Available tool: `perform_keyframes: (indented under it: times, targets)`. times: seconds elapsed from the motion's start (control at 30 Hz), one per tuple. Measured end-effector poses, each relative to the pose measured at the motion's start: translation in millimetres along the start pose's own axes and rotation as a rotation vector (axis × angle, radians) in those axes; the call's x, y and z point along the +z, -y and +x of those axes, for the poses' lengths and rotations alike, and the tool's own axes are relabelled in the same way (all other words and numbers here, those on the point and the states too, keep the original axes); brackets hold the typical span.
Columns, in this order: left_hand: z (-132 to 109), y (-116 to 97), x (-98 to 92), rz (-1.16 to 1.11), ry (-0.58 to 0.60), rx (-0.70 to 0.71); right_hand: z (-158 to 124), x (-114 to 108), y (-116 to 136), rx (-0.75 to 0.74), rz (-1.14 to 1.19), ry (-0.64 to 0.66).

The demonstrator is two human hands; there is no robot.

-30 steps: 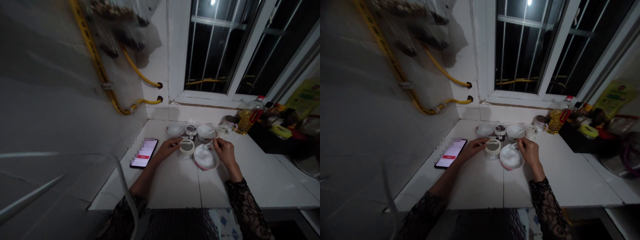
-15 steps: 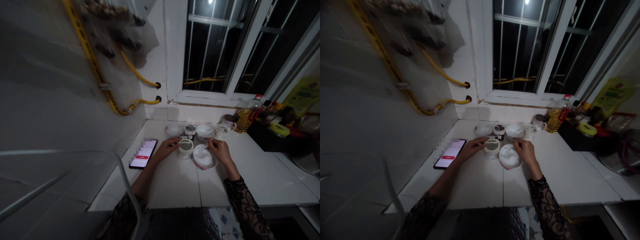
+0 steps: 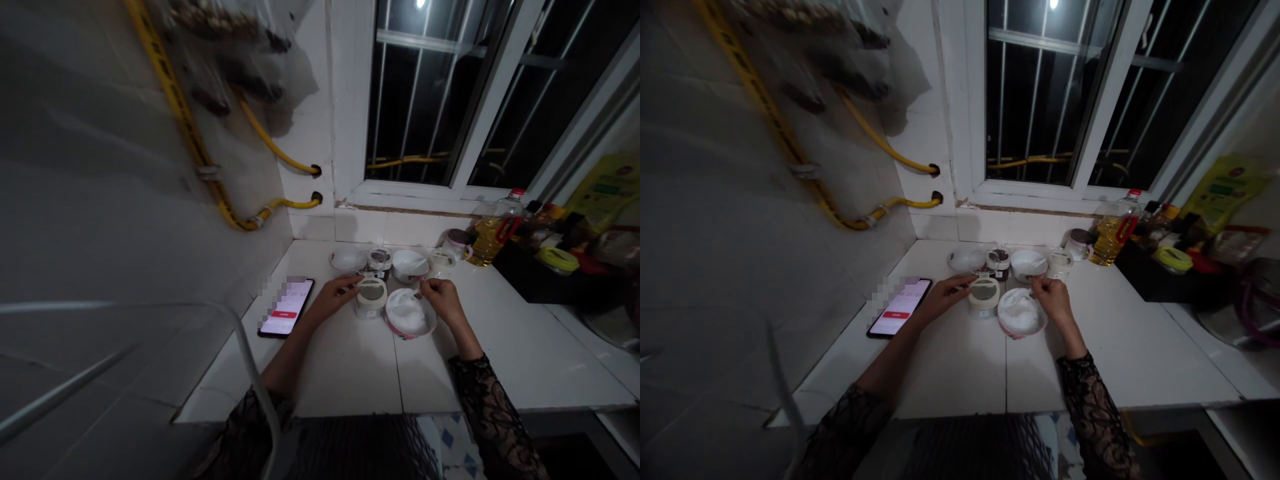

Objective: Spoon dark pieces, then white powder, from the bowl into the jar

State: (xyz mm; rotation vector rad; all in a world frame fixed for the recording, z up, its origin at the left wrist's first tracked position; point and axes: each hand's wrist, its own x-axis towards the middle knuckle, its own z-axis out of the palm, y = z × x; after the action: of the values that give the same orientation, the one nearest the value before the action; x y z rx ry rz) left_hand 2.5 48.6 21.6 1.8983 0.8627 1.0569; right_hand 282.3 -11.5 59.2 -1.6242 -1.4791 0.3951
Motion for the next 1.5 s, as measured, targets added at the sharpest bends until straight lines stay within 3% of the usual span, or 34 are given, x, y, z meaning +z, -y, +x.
perform_keyframes:
  times: [0.3,0.53,0.63,0.7,0.8,0.87,0.93,1.03,1.2,1.37,1.5]
  targets:
    - [0,3,0.5,0.008,-0.007,-0.012,5,-3,-1,0.126,0.144,-0.040]
    - [2,3,0.8,0.011,-0.009,0.000,2,5,16,0.104,0.226,-0.121]
    - [2,3,1.5,0.009,-0.017,0.006,-8,16,30,-0.072,0.165,-0.219]
    - [2,3,1.9,0.005,-0.018,0.003,-16,25,37,-0.273,-0.001,-0.233]
    - [1,2,2.2,-0.007,-0.012,-0.004,-24,32,42,-0.645,-0.308,-0.113]
    - [1,1,2.0,-0.012,-0.010,-0.007,-24,31,42,-0.759,-0.392,-0.088]
    - [1,1,1.6,-0.011,-0.011,-0.005,-23,26,40,-0.715,-0.352,-0.145]
    - [1,1,0.9,-0.003,-0.006,0.002,-18,13,33,-0.512,-0.203,-0.215]
    - [1,2,0.3,-0.010,-0.014,-0.008,-10,-12,16,-0.257,-0.091,-0.169]
    - [1,4,0.2,-0.013,-0.012,-0.016,-5,-32,2,-0.203,-0.194,-0.108]
    - [1,3,0.2,-0.004,-0.012,-0.004,-5,-28,1,-0.234,-0.317,-0.072]
